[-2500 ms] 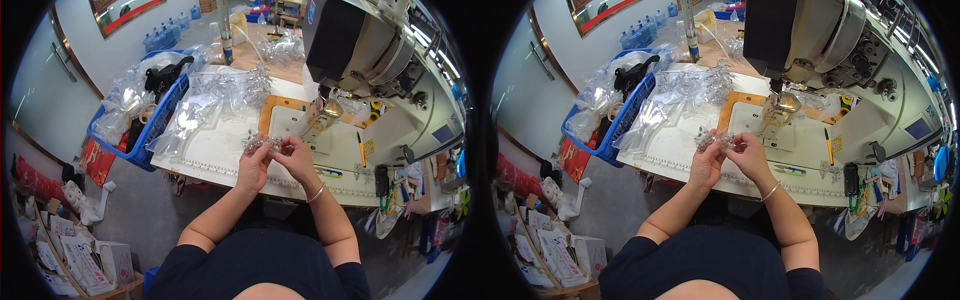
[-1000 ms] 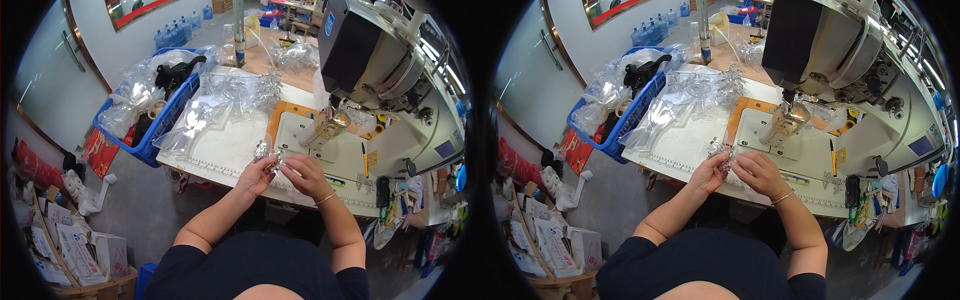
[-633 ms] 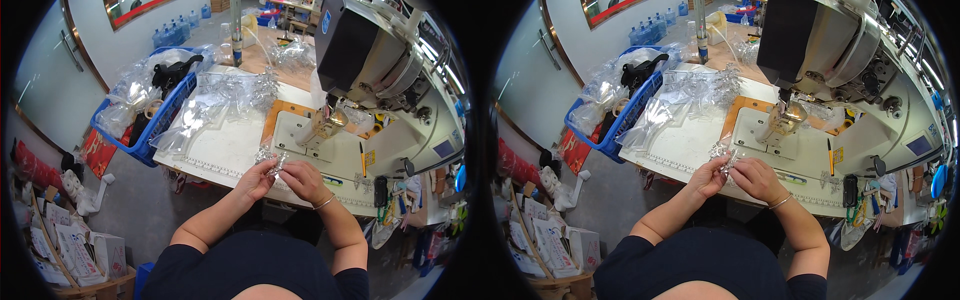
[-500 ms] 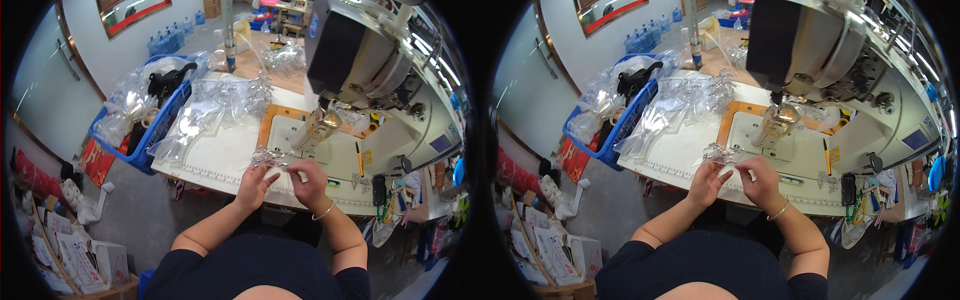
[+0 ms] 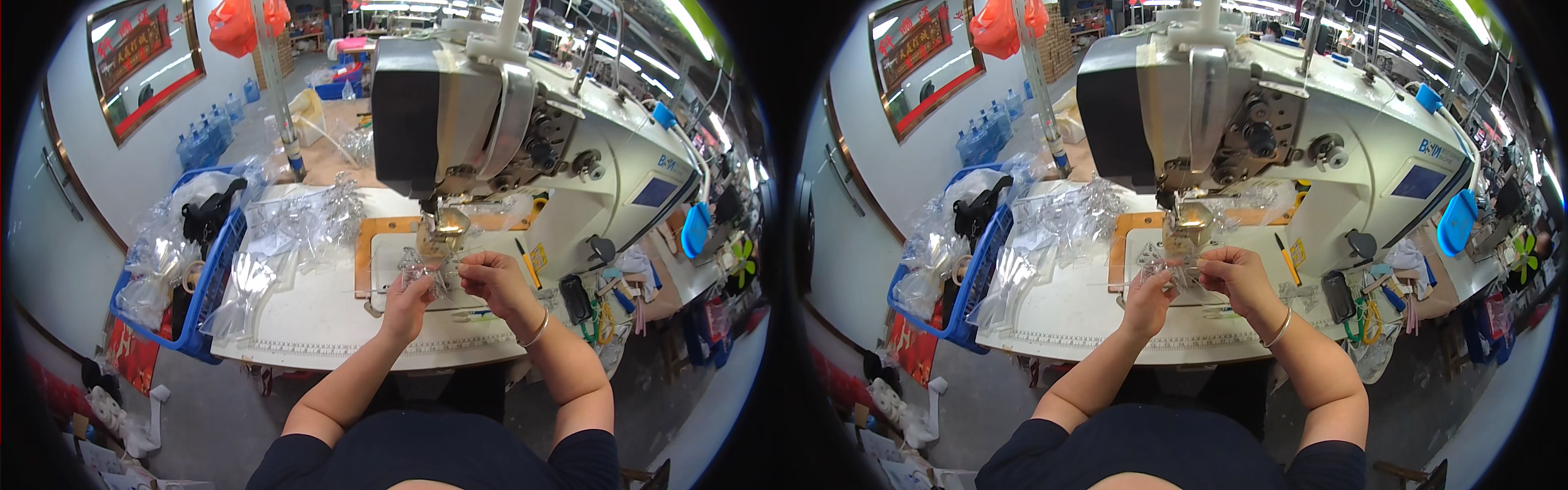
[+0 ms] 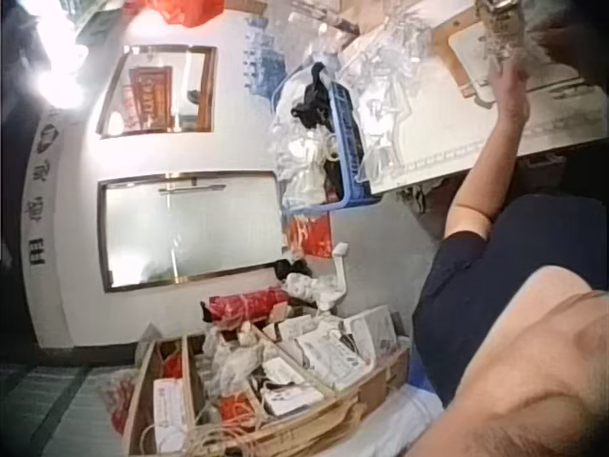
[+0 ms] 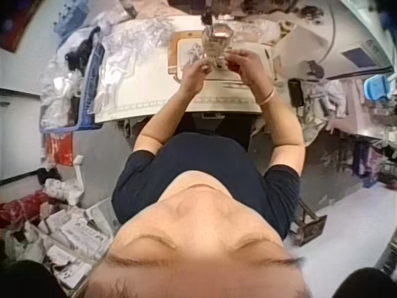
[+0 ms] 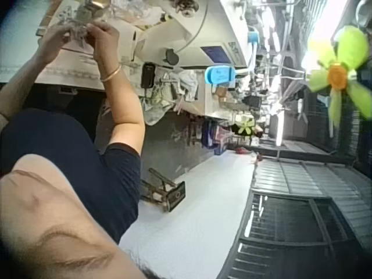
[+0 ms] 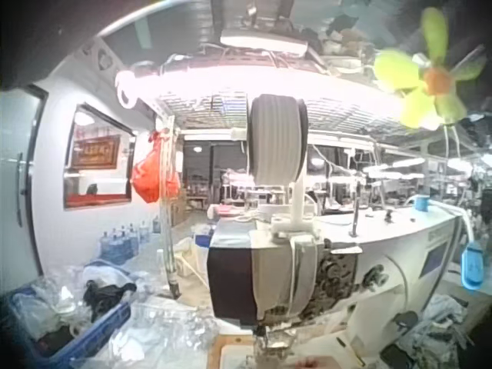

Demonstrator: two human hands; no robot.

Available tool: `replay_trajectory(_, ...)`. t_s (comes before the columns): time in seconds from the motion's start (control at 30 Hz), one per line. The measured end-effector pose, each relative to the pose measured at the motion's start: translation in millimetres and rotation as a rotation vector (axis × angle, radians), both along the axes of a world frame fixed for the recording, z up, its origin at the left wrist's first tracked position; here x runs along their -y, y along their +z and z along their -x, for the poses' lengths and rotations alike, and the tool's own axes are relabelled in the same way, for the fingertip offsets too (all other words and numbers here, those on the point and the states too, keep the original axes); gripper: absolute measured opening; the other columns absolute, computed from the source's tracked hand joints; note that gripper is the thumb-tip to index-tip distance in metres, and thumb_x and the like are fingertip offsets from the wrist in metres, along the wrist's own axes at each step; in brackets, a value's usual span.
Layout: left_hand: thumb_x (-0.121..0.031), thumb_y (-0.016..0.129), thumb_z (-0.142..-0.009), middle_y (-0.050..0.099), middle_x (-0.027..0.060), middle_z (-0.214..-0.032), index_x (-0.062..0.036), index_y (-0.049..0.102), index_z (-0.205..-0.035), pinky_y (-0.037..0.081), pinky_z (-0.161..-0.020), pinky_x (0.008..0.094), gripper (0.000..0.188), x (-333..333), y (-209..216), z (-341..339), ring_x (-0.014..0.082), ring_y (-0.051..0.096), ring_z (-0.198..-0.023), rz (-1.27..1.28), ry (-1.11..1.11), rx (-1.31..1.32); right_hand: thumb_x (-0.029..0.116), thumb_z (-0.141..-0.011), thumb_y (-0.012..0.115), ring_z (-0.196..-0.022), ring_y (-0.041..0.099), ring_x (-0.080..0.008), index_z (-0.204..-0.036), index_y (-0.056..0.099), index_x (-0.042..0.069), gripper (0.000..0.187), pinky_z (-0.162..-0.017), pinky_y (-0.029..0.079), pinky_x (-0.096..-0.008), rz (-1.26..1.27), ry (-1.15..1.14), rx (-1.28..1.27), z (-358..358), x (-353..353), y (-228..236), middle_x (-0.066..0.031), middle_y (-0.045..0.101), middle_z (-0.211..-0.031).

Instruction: The person aligns small transparent plastic pieces and sews them together using a sewing machine. They repeatedly pick up pieces, position them under the needle, sew, and trim excess material. The person also handles a roll of tape and a plastic bag containing additional parts.

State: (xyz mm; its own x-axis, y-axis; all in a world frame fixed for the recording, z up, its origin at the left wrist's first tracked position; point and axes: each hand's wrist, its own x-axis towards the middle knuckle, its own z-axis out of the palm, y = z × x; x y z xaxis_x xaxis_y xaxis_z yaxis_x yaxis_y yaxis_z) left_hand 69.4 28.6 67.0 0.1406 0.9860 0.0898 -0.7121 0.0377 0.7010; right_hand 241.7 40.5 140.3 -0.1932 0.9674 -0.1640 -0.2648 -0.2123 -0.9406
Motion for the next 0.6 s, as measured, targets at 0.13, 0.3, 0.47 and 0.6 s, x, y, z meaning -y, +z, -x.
replay_trajectory(0.13, -0.011, 0.057, -0.089, 0.061, 0.0050, -0.101, -0.0054, 0.053, -0.109, 0.050, -0.077, 0.0330, 0.021, -5.5, 33.7, -8.3, 0.0149, 0.059, -0.086, 0.004, 0.012, -0.080, 0.004, -0.079, 0.068, -0.064, 0.061, -0.0144, -0.087, 0.061, 0.000, 0.012, -0.060, 0.051, -0.0261, 0.056, 0.013, 0.050, -13.5, -18.8, 23.9, -0.0055, 0.063, -0.075)
replay_trajectory(0.3, -0.009, 0.058, -0.088, 0.060, 0.0069, -0.099, -0.0037, 0.050, -0.109, 0.053, -0.071, 0.0322, 0.022, -17.7, 52.9, -13.9, 0.0160, 0.061, -0.081, -0.076, 0.111, -0.136, 0.004, -0.079, 0.068, -0.064, 0.061, -0.0136, -0.084, 0.064, 0.003, 0.007, -0.061, 0.051, -0.0257, 0.025, 0.058, 0.080, -13.6, -33.6, 55.5, -0.0042, 0.063, -0.076)
replay_trajectory(0.47, -0.010, 0.062, -0.086, 0.061, 0.0055, -0.096, -0.0045, 0.051, -0.110, 0.053, -0.071, 0.0319, 0.026, -21.8, 74.1, -10.7, 0.0158, 0.061, -0.079, 0.055, 0.020, -0.138, 0.005, -0.079, 0.068, -0.063, 0.061, -0.0124, -0.083, 0.064, 0.004, 0.006, -0.060, 0.051, -0.0246, 0.011, 0.023, 0.071, -16.2, -39.3, 53.3, -0.0039, 0.063, -0.074)
replay_trajectory(0.6, -0.011, 0.064, -0.084, 0.062, 0.0048, -0.094, -0.0049, 0.054, -0.109, 0.053, -0.068, 0.0316, 0.027, -28.9, 79.3, -4.7, 0.0155, 0.062, -0.078, 0.121, 0.017, -0.172, 0.006, -0.079, 0.067, -0.059, 0.060, -0.0112, -0.082, 0.064, 0.004, 0.005, -0.057, 0.050, -0.0230, 0.026, -0.013, 0.077, -8.1, -43.7, 56.1, -0.0026, 0.062, -0.071)
